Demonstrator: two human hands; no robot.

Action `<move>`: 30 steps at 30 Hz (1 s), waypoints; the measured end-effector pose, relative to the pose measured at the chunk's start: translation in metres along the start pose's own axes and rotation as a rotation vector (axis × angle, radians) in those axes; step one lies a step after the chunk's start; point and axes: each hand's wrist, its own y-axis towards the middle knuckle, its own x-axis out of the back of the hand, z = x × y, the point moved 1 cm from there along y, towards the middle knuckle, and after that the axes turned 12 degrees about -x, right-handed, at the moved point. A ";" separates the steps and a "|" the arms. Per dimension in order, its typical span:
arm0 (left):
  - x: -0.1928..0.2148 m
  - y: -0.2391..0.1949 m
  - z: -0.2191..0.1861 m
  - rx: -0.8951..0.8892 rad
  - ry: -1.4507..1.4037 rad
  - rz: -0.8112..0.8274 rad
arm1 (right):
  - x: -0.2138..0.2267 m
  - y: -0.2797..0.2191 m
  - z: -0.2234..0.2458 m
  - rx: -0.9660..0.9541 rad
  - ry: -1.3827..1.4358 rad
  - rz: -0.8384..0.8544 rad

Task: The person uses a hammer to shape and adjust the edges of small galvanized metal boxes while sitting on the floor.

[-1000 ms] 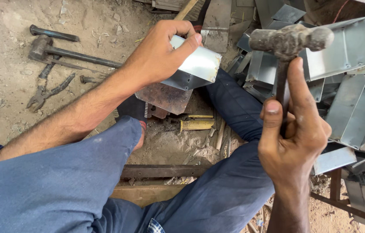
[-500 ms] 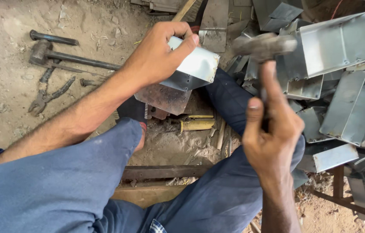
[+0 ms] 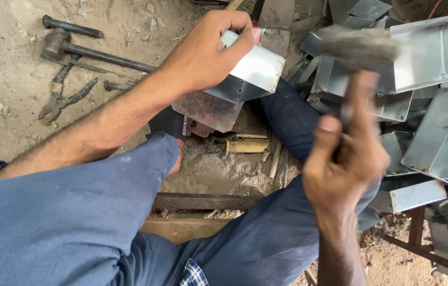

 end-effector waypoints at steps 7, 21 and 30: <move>-0.002 -0.002 0.003 -0.075 0.044 -0.043 | 0.014 0.007 0.010 -0.048 -0.018 0.098; -0.002 0.002 0.000 -0.054 0.054 0.008 | 0.027 0.020 0.003 0.038 -0.086 0.186; -0.001 0.006 -0.004 0.025 0.038 0.044 | 0.009 0.017 -0.004 -0.027 -0.156 0.217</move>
